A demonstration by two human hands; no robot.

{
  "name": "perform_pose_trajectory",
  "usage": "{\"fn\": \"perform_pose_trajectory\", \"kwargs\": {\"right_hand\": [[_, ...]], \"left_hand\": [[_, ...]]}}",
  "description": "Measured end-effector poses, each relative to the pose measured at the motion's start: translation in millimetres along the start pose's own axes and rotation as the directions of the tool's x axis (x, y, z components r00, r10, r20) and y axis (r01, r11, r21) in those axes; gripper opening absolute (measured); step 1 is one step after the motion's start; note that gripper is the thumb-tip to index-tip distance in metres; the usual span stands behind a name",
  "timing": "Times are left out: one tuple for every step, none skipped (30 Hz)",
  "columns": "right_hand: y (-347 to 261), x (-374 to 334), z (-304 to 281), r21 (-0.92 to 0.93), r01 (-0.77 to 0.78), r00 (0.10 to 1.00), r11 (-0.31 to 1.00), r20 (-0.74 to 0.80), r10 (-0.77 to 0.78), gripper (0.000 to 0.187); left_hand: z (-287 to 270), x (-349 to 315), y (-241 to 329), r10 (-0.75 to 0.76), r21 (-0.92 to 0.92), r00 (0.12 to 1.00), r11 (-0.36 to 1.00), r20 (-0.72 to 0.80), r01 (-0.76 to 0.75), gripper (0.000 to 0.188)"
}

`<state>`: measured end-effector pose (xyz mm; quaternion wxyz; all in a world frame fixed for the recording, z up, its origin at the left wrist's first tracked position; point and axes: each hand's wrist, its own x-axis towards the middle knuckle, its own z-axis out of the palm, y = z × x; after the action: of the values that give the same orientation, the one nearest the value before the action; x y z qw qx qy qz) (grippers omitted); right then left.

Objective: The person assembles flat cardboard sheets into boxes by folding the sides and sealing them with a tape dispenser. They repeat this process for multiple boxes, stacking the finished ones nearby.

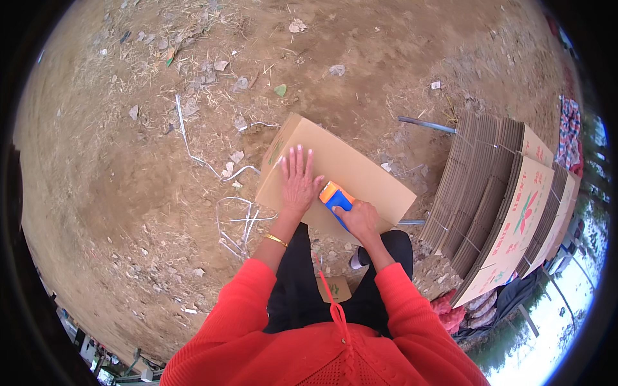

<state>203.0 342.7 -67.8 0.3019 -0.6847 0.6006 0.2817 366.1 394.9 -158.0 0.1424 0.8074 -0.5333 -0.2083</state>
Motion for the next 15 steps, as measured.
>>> {"fn": "perform_pose_trajectory", "kwargs": {"right_hand": [[-9, 3, -6, -0.005, -0.014, 1.0, 1.0, 0.013, 0.014, 0.059], [-14, 8, -11, -0.026, -0.012, 1.0, 1.0, 0.008, 0.013, 0.059], [-15, 12, -15, -0.027, -0.016, 1.0, 1.0, 0.025, 0.017, 0.06], [-17, 16, -19, -0.026, -0.016, 0.999, 1.0, 0.04, 0.018, 0.06], [-16, 19, -22, -0.025, -0.016, 0.998, 1.0, 0.057, 0.018, 0.061], [-15, 19, -22, -0.024, -0.004, 0.998, 1.0, 0.057, 0.006, 0.062], [-14, 18, -23, -0.014, 0.012, 0.997, 1.0, 0.072, -0.011, 0.062], [-11, 17, -25, -0.004, 0.028, 0.996, 1.0, 0.087, -0.027, 0.062], [-8, 17, -27, 0.01, 0.049, 0.994, 0.999, 0.102, -0.05, 0.062], [-2, 15, -27, 0.03, 0.076, 0.992, 0.997, 0.095, -0.078, 0.061], [5, 11, -28, 0.05, 0.102, 0.991, 0.994, 0.087, -0.106, 0.061], [13, 7, -28, 0.068, 0.129, 0.988, 0.989, 0.08, -0.134, 0.061], [23, 4, -30, 0.071, 0.134, 0.988, 0.988, 0.073, -0.139, 0.06], [37, 1, -32, 0.075, 0.138, 0.988, 0.988, 0.066, -0.143, 0.06], [53, -2, -35, 0.077, 0.143, 0.987, 0.987, 0.059, -0.148, 0.059]], "left_hand": [[7, -4, 4, 0.005, -0.046, 0.999, 0.999, 0.038, -0.003, 0.073], [14, -8, 7, 0.011, -0.092, 0.997, 0.996, 0.076, -0.004, 0.071], [18, -7, 9, 0.014, -0.063, 0.998, 0.998, 0.066, -0.01, 0.07], [19, -3, 7, 0.016, -0.03, 0.998, 0.999, 0.053, -0.015, 0.069], [20, 0, 6, 0.019, 0.003, 0.999, 1.0, 0.039, -0.019, 0.068], [21, -1, 3, 0.028, -0.023, 1.0, 0.999, 0.013, -0.028, 0.066], [23, -1, 2, 0.035, -0.01, 0.999, 0.999, 0.005, -0.035, 0.065], [24, -2, 1, 0.042, 0.004, 0.999, 0.999, -0.003, -0.042, 0.065], [25, -2, 0, 0.047, 0.024, 0.999, 0.999, -0.013, -0.047, 0.065], [26, -4, 0, 0.044, 0.051, 0.999, 0.998, 0.001, -0.044, 0.066], [27, -4, 0, 0.05, 0.075, 0.999, 0.996, -0.012, -0.049, 0.068], [29, -3, 0, 0.055, 0.099, 0.998, 0.994, -0.025, -0.052, 0.07], [30, -3, 0, 0.06, 0.124, 0.997, 0.991, -0.038, -0.055, 0.073], [31, -2, -1, 0.05, 0.153, 0.998, 0.987, -0.024, -0.046, 0.074], [30, -2, -1, 0.046, 0.166, 0.999, 0.985, -0.025, -0.041, 0.074]]}}
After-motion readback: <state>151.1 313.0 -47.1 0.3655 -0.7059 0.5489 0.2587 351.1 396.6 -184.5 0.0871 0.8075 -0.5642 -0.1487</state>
